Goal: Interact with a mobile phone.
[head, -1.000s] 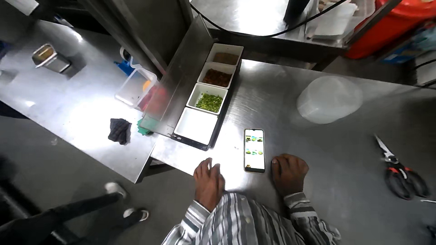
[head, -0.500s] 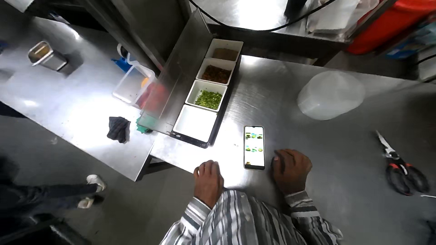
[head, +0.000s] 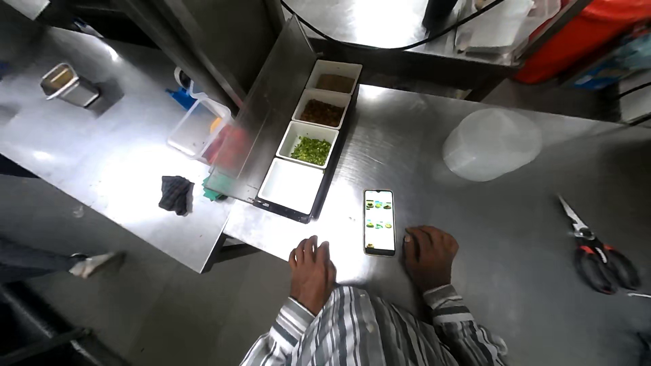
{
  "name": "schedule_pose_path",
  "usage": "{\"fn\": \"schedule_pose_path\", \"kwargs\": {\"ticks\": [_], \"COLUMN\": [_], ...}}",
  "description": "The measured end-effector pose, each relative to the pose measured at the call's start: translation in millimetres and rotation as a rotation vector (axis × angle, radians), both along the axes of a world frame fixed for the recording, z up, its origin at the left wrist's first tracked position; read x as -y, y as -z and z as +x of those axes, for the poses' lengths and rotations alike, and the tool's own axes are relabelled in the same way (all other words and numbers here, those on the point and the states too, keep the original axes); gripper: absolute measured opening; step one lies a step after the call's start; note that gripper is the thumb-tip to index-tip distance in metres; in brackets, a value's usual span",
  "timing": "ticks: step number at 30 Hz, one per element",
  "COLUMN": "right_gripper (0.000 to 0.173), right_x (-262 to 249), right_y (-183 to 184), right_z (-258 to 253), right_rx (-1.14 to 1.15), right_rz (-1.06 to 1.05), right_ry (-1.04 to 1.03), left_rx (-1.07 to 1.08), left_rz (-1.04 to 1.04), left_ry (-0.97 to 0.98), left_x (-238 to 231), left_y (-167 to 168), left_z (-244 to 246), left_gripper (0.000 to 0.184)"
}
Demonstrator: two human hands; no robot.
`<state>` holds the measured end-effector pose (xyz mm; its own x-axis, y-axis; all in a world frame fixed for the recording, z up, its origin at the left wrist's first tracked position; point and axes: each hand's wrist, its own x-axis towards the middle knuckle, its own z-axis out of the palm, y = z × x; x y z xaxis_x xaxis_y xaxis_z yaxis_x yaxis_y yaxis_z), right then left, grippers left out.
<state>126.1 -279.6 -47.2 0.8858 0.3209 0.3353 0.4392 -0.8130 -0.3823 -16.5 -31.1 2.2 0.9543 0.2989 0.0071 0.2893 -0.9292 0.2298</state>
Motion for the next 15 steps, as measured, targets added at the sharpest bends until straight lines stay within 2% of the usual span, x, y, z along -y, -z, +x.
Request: {"fn": "schedule_pose_path", "kwargs": {"ticks": [5, 9, 15], "right_gripper": [0.047, 0.052, 0.056], "right_x": [-0.8, -10.7, -26.6], "right_y": [0.7, 3.6, -2.0], "right_z": [-1.7, -1.6, 16.7], "right_rx": [-0.062, -0.07, -0.11], "right_rz": [0.093, 0.04, -0.063], "right_ry": [-0.152, -0.284, -0.203], "left_rx": [-0.093, -0.125, -0.116], "left_rz": [0.062, 0.027, -0.123], "left_ry": [0.034, 0.051, 0.053], "left_x": [1.2, -0.5, -3.9], "left_y": [2.4, -0.8, -2.1], "left_z": [-3.4, -3.9, -15.8], "left_gripper": [0.043, 0.044, 0.046]}}
